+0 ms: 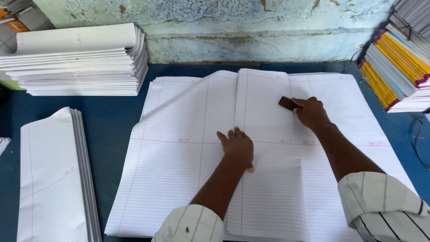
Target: The person folds large sheets of lined paper in half and then in half again, using a wooden block to press the creases. They repeat this process for multiple sheets, stacking the folded papers to the side.
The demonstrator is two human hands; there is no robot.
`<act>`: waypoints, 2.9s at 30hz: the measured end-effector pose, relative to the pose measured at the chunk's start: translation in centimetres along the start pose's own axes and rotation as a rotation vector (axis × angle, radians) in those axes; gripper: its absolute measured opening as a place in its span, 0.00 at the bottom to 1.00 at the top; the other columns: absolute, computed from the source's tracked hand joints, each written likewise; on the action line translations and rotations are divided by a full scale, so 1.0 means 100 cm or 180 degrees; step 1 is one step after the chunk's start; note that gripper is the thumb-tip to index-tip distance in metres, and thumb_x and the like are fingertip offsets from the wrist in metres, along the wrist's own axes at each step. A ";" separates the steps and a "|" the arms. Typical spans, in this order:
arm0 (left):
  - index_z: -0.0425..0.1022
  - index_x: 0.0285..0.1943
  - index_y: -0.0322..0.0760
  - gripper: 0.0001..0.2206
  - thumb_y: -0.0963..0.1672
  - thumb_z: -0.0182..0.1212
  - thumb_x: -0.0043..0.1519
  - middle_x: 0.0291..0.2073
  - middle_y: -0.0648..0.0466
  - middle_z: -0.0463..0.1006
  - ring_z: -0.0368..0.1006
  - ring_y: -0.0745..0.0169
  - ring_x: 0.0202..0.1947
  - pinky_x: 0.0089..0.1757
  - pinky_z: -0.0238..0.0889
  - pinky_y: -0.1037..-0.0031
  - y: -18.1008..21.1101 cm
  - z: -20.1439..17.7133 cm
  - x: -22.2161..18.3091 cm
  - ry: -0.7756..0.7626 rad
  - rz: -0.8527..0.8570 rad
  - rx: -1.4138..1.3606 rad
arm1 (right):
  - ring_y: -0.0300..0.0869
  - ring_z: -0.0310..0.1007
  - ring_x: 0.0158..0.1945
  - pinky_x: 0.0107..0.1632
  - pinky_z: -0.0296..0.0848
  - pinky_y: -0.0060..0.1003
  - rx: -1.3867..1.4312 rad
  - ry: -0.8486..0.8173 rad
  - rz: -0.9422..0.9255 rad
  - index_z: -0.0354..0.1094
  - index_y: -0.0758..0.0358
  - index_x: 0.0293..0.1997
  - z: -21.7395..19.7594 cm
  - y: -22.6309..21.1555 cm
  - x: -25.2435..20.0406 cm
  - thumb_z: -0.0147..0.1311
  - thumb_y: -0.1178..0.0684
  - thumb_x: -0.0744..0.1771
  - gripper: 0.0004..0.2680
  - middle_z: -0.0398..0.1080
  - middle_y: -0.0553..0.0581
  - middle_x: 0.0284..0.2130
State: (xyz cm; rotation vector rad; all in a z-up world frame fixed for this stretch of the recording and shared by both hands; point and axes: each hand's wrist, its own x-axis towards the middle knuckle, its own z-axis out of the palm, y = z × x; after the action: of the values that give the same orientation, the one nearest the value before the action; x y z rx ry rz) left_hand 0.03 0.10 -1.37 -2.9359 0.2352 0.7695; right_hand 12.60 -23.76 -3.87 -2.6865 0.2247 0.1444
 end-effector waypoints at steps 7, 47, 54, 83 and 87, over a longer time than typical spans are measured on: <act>0.40 0.81 0.35 0.59 0.58 0.78 0.48 0.80 0.49 0.38 0.37 0.41 0.78 0.66 0.35 0.31 -0.010 0.008 -0.009 -0.0046 -0.0097 -0.0417 | 0.53 0.75 0.53 0.53 0.79 0.47 -0.0164 0.0046 -0.0180 0.68 0.37 0.65 0.000 0.002 -0.033 0.56 0.50 0.69 0.16 0.69 0.63 0.53; 0.71 0.63 0.35 0.27 0.53 0.67 0.60 0.52 0.44 0.77 0.80 0.53 0.46 0.38 0.76 0.65 -0.002 0.057 -0.018 0.0477 -0.0330 -0.0990 | 0.48 0.66 0.62 0.65 0.68 0.44 -0.0166 -0.0349 -0.0177 0.65 0.38 0.67 -0.004 0.012 -0.167 0.53 0.50 0.69 0.17 0.65 0.58 0.57; 0.41 0.81 0.31 0.64 0.58 0.83 0.42 0.66 0.41 0.64 0.69 0.45 0.62 0.50 0.72 0.59 -0.003 0.035 -0.055 -0.0165 -0.0151 -0.0793 | 0.49 0.63 0.64 0.67 0.65 0.45 -0.0234 -0.0305 -0.0302 0.65 0.39 0.66 -0.001 0.018 -0.176 0.54 0.50 0.69 0.16 0.65 0.58 0.58; 0.64 0.71 0.32 0.48 0.59 0.78 0.46 0.69 0.45 0.63 0.74 0.50 0.58 0.44 0.78 0.61 0.006 0.045 -0.068 -0.0019 -0.0465 -0.0969 | 0.45 0.65 0.55 0.62 0.67 0.41 -0.0410 -0.0728 -0.0716 0.67 0.42 0.66 -0.014 0.035 -0.244 0.54 0.54 0.68 0.17 0.68 0.54 0.49; 0.64 0.71 0.31 0.48 0.59 0.78 0.47 0.69 0.44 0.64 0.73 0.48 0.58 0.44 0.78 0.58 0.007 0.046 -0.070 -0.0013 -0.0462 -0.0912 | 0.45 0.66 0.52 0.61 0.67 0.40 -0.0297 -0.0746 -0.0908 0.68 0.44 0.64 -0.013 0.044 -0.255 0.55 0.55 0.67 0.17 0.70 0.54 0.46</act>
State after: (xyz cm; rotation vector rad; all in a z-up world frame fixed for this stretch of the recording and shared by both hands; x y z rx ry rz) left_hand -8.32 0.91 -1.88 -3.1697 -0.0972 0.8515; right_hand -13.13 -24.78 -1.00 -2.7275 -0.2419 0.3858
